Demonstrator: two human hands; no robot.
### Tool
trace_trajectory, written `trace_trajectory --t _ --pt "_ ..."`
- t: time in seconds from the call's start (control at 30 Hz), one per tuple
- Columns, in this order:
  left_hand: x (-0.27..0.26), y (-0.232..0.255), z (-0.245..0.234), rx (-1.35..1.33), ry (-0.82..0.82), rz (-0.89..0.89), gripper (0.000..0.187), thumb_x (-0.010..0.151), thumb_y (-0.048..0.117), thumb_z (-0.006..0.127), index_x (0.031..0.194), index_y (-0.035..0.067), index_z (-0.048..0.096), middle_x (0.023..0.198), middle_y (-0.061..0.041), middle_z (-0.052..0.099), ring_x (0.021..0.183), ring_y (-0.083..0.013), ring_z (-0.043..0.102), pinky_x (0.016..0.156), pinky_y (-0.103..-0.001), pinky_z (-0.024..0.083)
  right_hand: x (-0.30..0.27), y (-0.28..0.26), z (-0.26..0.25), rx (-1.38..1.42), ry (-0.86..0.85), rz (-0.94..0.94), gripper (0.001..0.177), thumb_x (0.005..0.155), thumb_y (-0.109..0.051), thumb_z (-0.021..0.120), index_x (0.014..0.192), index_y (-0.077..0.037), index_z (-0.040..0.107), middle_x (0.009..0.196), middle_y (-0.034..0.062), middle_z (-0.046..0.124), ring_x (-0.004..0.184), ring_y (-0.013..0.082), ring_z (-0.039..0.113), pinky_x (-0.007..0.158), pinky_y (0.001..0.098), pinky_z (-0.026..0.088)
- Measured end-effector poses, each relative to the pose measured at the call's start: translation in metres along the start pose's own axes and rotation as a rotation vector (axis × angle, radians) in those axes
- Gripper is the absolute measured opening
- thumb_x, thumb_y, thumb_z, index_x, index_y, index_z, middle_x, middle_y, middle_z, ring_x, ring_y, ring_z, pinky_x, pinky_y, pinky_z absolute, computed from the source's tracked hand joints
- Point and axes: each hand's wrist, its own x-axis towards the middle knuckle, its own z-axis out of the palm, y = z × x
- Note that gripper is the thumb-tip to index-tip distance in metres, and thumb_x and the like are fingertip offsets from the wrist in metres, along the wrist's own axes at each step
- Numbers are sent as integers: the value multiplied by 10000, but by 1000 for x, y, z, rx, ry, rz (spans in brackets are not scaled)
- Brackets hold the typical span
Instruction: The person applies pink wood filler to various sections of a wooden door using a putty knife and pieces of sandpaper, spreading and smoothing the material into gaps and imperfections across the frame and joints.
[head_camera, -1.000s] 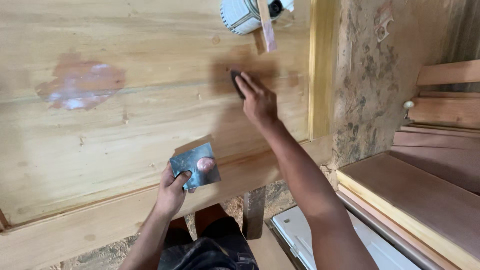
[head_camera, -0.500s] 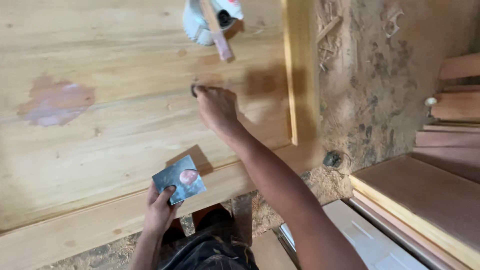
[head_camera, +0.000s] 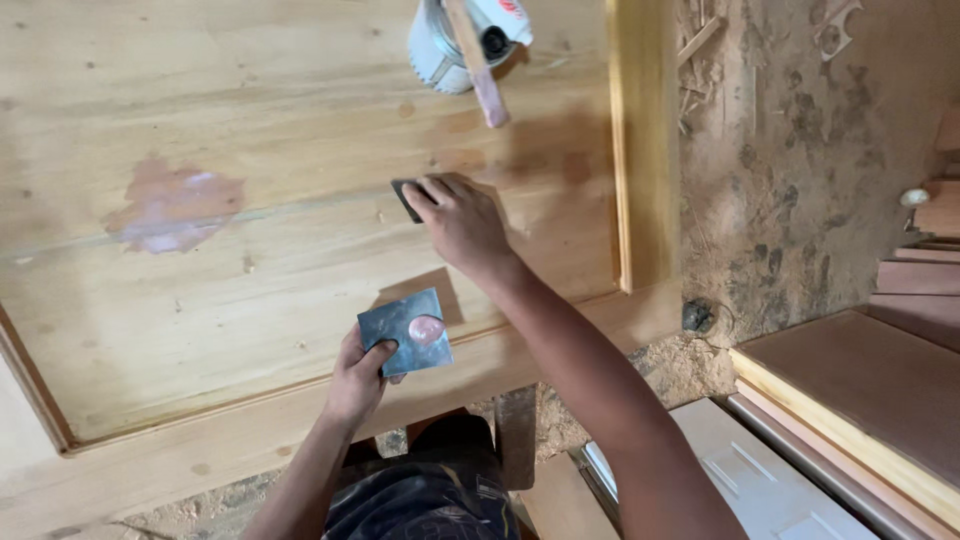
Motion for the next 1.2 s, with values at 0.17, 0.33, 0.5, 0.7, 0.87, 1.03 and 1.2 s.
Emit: trace_trajectory --t 0.17,0.33,0.5,0.7,0.87,1.03,1.2 --pt "-6 16 -27 8 25 -43 341 929 -42 509 1268 -24 540 848 -74 615 637 -152 549 546 -315 447 -19 -36 31 -129 158 -102 408 801 -56 631 1206 -38 674 1268 179 682 1189 334 664 997 437 564" --pt "-7 30 -49 75 94 -74 428 885 -33 501 1305 28 554 871 -66 653 650 -145 583 529 -298 458 -16 2 -6 -39 -138 263 555 776 6 611 1286 -175 737 1153 150 744 876 355 721 728 465 583" --pt "-12 37 -76 74 141 -18 385 959 -6 522 1342 5 551 932 -104 634 674 -171 581 514 -283 445 26 -2 8 -94 -53 683 442 835 -72 660 1265 -161 715 1004 157 749 876 362 717 741 488 568" --pt "-14 64 -98 -86 301 -31 404 937 -1 473 1325 93 534 1104 -70 649 878 -158 677 605 -275 541 26 -83 52 -195 -94 265 180 853 -79 628 1009 -34 704 896 153 733 803 283 730 715 457 586" --pt "-15 68 -91 -75 240 42 337 969 -14 495 1293 66 546 1112 -82 642 869 -164 653 613 -287 550 21 -64 12 81 -244 227 277 855 27 609 1087 -53 736 975 131 758 768 265 732 656 405 587" --pt "-10 57 -77 -54 268 -13 348 950 -8 500 1284 78 544 1114 -73 647 911 -160 665 637 -302 564 -5 0 5 -75 107 -10 266 851 20 655 1081 -61 763 1138 115 746 1051 273 718 863 377 605" --pt "-13 48 -58 -30 314 -80 380 942 6 496 1306 105 542 1105 -57 643 913 -150 669 636 -321 568 -37 13 -5 -18 -78 30 355 842 28 610 1144 -91 752 1178 97 745 1093 265 721 847 388 606"
